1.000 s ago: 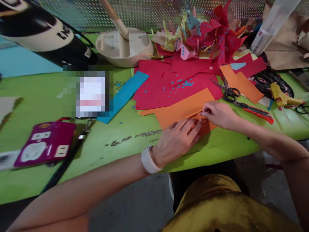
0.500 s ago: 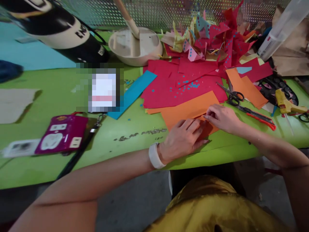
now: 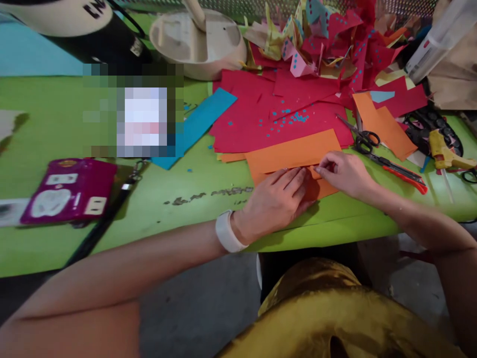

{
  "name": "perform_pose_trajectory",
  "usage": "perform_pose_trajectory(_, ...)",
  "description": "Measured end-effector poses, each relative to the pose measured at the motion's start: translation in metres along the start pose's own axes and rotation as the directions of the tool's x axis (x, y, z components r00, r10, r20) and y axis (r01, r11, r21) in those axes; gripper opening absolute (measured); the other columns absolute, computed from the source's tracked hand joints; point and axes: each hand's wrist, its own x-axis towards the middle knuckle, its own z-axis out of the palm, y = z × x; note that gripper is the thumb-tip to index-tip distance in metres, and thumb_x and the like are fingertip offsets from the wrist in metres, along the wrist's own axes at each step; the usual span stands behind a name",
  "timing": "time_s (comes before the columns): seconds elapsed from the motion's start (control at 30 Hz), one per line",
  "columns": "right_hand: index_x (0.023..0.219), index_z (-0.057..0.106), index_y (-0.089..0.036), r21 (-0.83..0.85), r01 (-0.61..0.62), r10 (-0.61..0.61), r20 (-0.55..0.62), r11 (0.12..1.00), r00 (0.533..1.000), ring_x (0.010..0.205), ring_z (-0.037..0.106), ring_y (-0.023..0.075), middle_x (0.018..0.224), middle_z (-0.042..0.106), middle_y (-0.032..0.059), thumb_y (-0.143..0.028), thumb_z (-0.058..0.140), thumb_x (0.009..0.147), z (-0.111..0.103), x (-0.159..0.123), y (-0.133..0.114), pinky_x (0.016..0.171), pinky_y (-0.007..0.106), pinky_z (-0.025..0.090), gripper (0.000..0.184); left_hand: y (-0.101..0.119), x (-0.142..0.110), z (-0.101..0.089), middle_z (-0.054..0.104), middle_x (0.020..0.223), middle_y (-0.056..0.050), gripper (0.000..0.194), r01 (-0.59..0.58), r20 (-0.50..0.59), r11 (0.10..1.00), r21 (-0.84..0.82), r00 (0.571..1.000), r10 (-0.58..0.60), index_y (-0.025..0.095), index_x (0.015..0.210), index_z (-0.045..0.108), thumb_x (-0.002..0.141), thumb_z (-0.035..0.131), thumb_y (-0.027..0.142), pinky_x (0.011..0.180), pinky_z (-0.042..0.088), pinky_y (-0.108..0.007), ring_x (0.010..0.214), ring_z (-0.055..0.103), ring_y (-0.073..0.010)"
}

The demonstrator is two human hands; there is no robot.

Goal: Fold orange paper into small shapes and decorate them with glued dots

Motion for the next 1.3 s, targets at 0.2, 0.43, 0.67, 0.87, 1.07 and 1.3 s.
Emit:
perform_pose_trajectory(0.2,0.084,0.068,-0.016,-0.018,0.014,-0.015,-0.038,1.0,0.999,0.069,0.056,0.0135,0.083,0.069,0.0045,-0.027,0.065,0.088,0.0013,0.0016,0.0001,0.065,0.027,0.037,0.012,0.0038,-0.0033,-0.0023,0.071,0.121,-0.017,0.028,-0.034,0.013,0.999,-0.019,0.999,0.034,0.012,0.108,0.073,0.1,0.048,0.021,0.088,0.056,-0.039,0.11,0.067,-0.0277)
perform_pose_trajectory(0.43,0.082,0.066,-0.018,-0.02,0.084,-0.086,-0.078,0.996,0.993,0.068,0.055,0.0136,0.081,0.068,0.0032,-0.028,0.064,0.089,0.0025,0.0027,0.0015,0.063,0.027,0.038,0.012,0.0041,-0.0051,-0.0025,0.072,0.121,-0.017,0.026,-0.077,0.001,0.993,0.086,0.997,0.077,0.011,0.109,0.072,0.1,0.049,0.019,0.08,0.059,-0.037,0.11,0.068,-0.0271)
perform_pose_trajectory(0.67,0.083,0.066,-0.019,-0.032,0.062,-0.064,-0.067,0.998,0.996,0.069,0.057,0.015,0.082,0.069,0.0038,-0.028,0.065,0.088,0.0019,0.0035,-0.0029,0.064,0.028,0.038,0.011,0.0042,-0.0037,-0.0051,0.074,0.114,-0.018,0.024,-0.093,-0.042,0.992,0.088,0.994,0.097,0.01,0.107,0.073,0.099,0.051,0.017,0.079,0.06,-0.037,0.106,0.07,-0.0278)
perform_pose_trajectory(0.87,0.091,0.066,-0.018,-0.045,0.028,-0.03,-0.05,0.999,0.998,0.07,0.057,0.0147,0.082,0.069,0.0031,-0.021,0.061,0.087,0.002,0.0045,-0.0048,0.065,0.028,0.037,0.007,0.0033,-0.0045,-0.0032,0.074,0.114,-0.017,0.027,-0.093,-0.049,0.991,0.1,0.994,0.098,0.01,0.113,0.071,0.099,0.05,0.019,0.078,0.059,-0.037,0.103,0.07,-0.0275)
perform_pose_trajectory(1.07,0.091,0.066,-0.018,-0.042,0.07,-0.072,-0.049,0.997,0.996,0.07,0.056,0.0142,0.084,0.069,0.0034,-0.023,0.061,0.088,0.0019,0.0039,-0.0028,0.065,0.027,0.036,0.009,0.002,-0.0034,-0.0028,0.072,0.116,-0.018,0.034,-0.045,-0.002,0.999,0.011,0.999,0.045,0.01,0.128,0.064,0.099,0.049,0.021,0.079,0.059,-0.04,0.103,0.068,-0.0289)
perform_pose_trajectory(1.3,0.094,0.067,-0.018,-0.036,0.108,-0.11,-0.04,0.993,0.993,0.073,0.057,0.0153,0.087,0.068,0.0045,-0.026,0.061,0.09,0.0022,0.0042,-0.0003,0.066,0.028,0.037,0.01,-0.0015,0.0007,-0.0031,0.07,0.114,-0.017,0.034,-0.034,0.005,0.999,-0.017,0.999,0.034,0.01,0.121,0.068,0.101,0.047,0.027,0.083,0.056,-0.042,0.104,0.066,-0.0294)
